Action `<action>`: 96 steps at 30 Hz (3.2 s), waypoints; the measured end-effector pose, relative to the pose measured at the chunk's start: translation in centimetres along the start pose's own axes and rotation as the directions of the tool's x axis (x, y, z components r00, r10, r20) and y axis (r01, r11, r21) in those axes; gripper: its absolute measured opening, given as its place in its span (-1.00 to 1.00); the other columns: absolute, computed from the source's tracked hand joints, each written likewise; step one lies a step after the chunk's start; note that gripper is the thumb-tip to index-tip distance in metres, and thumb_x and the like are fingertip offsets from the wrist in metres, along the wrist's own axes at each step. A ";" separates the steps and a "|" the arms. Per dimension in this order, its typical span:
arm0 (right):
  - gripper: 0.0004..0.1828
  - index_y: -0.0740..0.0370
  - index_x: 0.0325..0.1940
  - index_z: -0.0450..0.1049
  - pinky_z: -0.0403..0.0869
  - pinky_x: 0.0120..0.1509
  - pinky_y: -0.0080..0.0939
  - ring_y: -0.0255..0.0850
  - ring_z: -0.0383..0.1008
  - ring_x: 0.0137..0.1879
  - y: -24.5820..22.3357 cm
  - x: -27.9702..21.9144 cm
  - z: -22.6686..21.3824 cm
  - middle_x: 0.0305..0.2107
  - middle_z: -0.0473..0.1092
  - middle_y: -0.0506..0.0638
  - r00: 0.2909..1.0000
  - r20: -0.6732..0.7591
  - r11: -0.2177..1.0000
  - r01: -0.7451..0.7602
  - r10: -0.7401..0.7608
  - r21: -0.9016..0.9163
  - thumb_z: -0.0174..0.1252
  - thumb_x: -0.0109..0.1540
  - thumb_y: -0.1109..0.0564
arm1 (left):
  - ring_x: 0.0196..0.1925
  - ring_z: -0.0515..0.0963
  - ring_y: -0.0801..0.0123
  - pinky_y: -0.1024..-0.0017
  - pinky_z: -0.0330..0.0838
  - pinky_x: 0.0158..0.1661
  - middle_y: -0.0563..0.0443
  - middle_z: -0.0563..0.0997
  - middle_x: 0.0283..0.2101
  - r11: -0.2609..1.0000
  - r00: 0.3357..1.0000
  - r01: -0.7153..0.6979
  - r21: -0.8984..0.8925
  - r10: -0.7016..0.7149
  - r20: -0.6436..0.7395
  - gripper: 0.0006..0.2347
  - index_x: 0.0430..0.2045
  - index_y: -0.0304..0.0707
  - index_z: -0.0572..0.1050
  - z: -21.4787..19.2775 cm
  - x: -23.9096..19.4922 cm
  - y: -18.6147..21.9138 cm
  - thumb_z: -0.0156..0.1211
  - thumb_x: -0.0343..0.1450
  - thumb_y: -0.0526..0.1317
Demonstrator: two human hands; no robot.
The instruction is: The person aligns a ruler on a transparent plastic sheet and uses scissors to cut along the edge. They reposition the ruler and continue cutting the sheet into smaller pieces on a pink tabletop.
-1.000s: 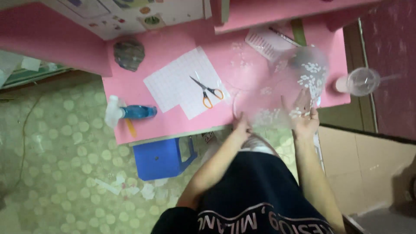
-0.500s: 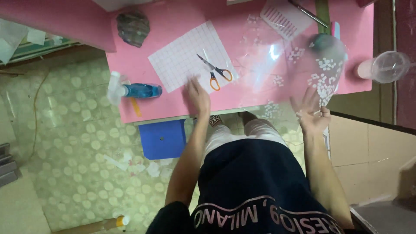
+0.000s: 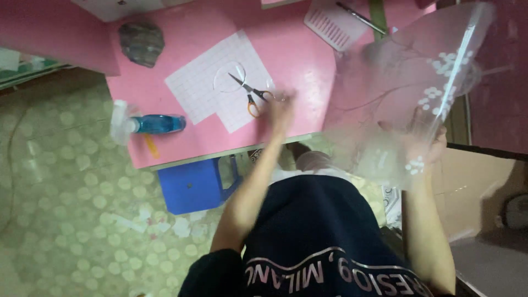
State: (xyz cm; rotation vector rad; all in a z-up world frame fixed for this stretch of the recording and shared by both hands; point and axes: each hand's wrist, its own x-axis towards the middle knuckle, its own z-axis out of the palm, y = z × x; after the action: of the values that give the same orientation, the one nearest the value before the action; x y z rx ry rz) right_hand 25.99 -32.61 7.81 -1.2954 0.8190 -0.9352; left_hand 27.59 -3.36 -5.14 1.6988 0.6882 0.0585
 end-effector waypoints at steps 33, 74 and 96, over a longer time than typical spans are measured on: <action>0.05 -0.07 0.23 0.40 0.42 0.34 -0.23 -0.33 0.57 0.14 5.8 -5.5 27.9 -0.06 0.49 -0.20 0.136 0.711 0.723 -0.069 0.690 -0.688 -0.16 -0.04 -0.77 | 0.02 0.65 0.03 0.31 0.65 -0.15 -0.45 0.52 0.17 0.557 0.968 0.251 -0.792 -0.127 0.218 -0.27 0.53 0.18 -0.12 -24.5 -8.6 5.5 0.11 0.48 -0.37; -0.50 0.29 0.15 0.40 0.49 -0.04 0.10 0.17 0.45 -0.06 12.9 -3.5 3.5 -0.17 0.32 0.17 0.475 0.873 0.376 0.833 -0.111 -0.406 0.36 0.33 -0.09 | -0.01 0.64 0.43 0.33 0.57 0.06 -0.06 0.69 -0.03 0.708 0.926 0.137 -0.692 0.156 0.344 -0.70 0.02 -0.28 0.60 -19.0 -16.1 15.0 0.36 0.39 -0.41; -0.57 0.20 0.03 0.60 0.46 -0.08 -0.07 -0.09 0.55 -0.16 14.8 2.4 5.0 -0.33 0.56 0.15 0.396 0.688 0.612 0.319 0.608 -0.724 0.39 0.15 -0.05 | 0.01 0.68 0.31 0.34 0.58 -0.01 0.06 0.68 0.00 0.962 0.945 0.270 -0.037 -0.272 -0.182 -0.54 0.01 0.04 0.60 -19.3 4.4 -7.4 0.57 0.21 -0.06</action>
State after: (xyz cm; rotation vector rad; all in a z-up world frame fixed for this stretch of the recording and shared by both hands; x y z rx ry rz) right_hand 33.03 -32.30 -6.29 -2.1269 0.3739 0.5675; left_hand 20.45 16.25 -8.29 1.5853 1.0551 0.0272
